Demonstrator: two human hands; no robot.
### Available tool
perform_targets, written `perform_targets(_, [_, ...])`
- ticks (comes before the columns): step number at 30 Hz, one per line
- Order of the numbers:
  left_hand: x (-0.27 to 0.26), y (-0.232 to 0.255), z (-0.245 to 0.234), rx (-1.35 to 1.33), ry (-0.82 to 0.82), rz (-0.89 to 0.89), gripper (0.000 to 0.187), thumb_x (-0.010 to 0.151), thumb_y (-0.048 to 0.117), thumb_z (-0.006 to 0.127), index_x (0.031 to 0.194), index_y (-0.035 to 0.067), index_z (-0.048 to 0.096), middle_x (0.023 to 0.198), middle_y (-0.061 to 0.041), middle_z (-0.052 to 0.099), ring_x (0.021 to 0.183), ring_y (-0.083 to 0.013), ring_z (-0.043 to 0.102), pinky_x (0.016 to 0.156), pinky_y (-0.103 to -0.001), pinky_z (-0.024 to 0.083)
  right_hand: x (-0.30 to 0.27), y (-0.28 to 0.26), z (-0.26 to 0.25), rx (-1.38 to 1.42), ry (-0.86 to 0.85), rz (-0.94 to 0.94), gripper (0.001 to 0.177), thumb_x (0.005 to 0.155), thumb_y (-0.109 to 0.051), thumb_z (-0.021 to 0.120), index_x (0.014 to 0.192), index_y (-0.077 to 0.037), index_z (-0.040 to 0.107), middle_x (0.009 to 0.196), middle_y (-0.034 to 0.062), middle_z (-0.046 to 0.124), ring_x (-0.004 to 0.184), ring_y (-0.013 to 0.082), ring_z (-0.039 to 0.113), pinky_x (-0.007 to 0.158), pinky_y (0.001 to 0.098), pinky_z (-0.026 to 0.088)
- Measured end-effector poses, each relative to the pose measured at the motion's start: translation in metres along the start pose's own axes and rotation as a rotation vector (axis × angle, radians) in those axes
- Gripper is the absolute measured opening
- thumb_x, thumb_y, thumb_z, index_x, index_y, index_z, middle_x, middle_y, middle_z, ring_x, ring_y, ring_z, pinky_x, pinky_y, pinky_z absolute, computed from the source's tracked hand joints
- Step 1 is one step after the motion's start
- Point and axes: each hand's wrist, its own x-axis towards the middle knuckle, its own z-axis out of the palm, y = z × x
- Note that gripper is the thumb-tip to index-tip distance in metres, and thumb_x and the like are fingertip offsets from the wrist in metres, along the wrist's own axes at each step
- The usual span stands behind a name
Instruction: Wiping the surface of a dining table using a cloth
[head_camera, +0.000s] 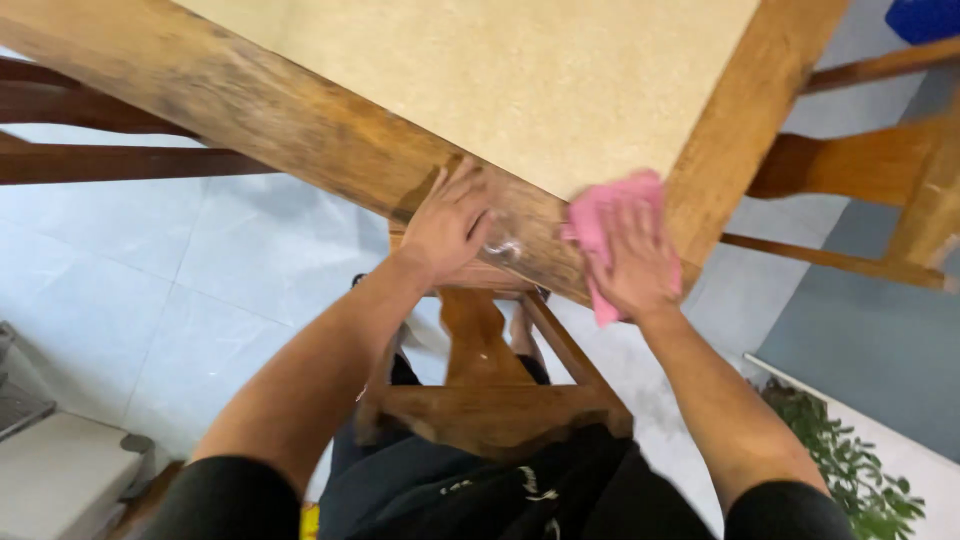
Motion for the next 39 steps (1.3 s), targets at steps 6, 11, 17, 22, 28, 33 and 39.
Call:
perform_targets(6, [-0.092,-0.069,-0.105,-0.229,0.044,-0.117,0.022,0.099,0.029,0.064,0.116,0.035,0.076,0.122,0.014,0.074,0.132,-0.0215,0.061,0.115,-0.041,0.044,0.042,-0.075,-0.003,0.110,0.106,0.353,0.072,0.102,-0.050,0.037,0.164,-0.013,0.035,0.175,0.0116,0.017,0.159,0.0424,0.007,0.123,0.0637,0.004])
perform_targets(11, [-0.134,-0.077,-0.160,-0.219,0.132,-0.300,0.024,0.099,0.009,0.064,0.114,0.022,0.078,0.109,-0.001,0.077,0.118,-0.0306,0.068,0.107,-0.044,0.051,0.106,-0.134,-0.017,0.149,0.101,0.221,0.071,0.102,-0.049,0.042,0.164,-0.016,0.031,0.174,0.0104,0.009,0.156,0.0464,0.005,0.120,0.0680,0.010])
perform_targets(17, [-0.134,-0.057,-0.167,-0.218,0.187,-0.425,0.024,0.103,0.010,0.059,0.115,0.022,0.076,0.113,0.003,0.075,0.121,-0.0259,0.067,0.107,-0.043,0.050,0.179,-0.235,-0.042,0.192,0.200,0.118,0.067,0.101,-0.053,0.050,0.157,-0.017,0.044,0.168,0.0151,0.025,0.153,0.0507,0.015,0.118,0.0720,0.014])
perform_targets(22, [-0.082,-0.069,-0.181,-0.216,0.166,-0.275,0.019,0.104,0.007,0.062,0.114,0.015,0.077,0.109,-0.007,0.075,0.116,-0.0346,0.067,0.104,-0.046,0.051,0.214,-0.296,-0.024,0.254,0.141,0.022,0.068,0.103,-0.056,0.042,0.163,-0.028,0.029,0.173,0.0048,0.011,0.158,0.0420,0.008,0.123,0.0700,0.009])
perform_targets(28, [-0.002,-0.109,-0.223,-0.241,0.155,-0.182,0.017,0.105,0.011,0.064,0.115,0.016,0.076,0.103,-0.009,0.073,0.107,-0.0342,0.068,0.101,-0.046,0.051,0.152,-0.227,-0.020,0.165,0.157,0.119,0.064,0.103,-0.052,0.032,0.162,-0.027,0.031,0.170,0.0030,0.024,0.157,0.0337,0.018,0.122,0.0636,0.010])
perform_targets(33, [0.054,-0.143,-0.259,-0.346,0.083,-0.155,0.015,0.102,0.016,0.067,0.112,0.019,0.079,0.099,-0.010,0.075,0.104,-0.0354,0.069,0.098,-0.046,0.051,0.091,-0.156,-0.005,0.107,0.303,0.639,0.068,0.104,-0.056,0.044,0.153,-0.009,0.053,0.154,0.0178,0.052,0.147,0.0372,0.040,0.116,0.0555,0.025])
perform_targets(39, [0.073,-0.207,-0.299,-0.185,-0.212,-0.128,0.016,0.097,0.026,0.069,0.109,0.021,0.079,0.101,-0.007,0.076,0.102,-0.0313,0.071,0.095,-0.044,0.054,0.164,-0.239,-0.019,0.241,0.170,1.180,0.069,0.107,-0.055,0.030,0.167,-0.023,0.017,0.172,0.0093,0.017,0.157,0.0364,0.010,0.119,0.0699,0.019])
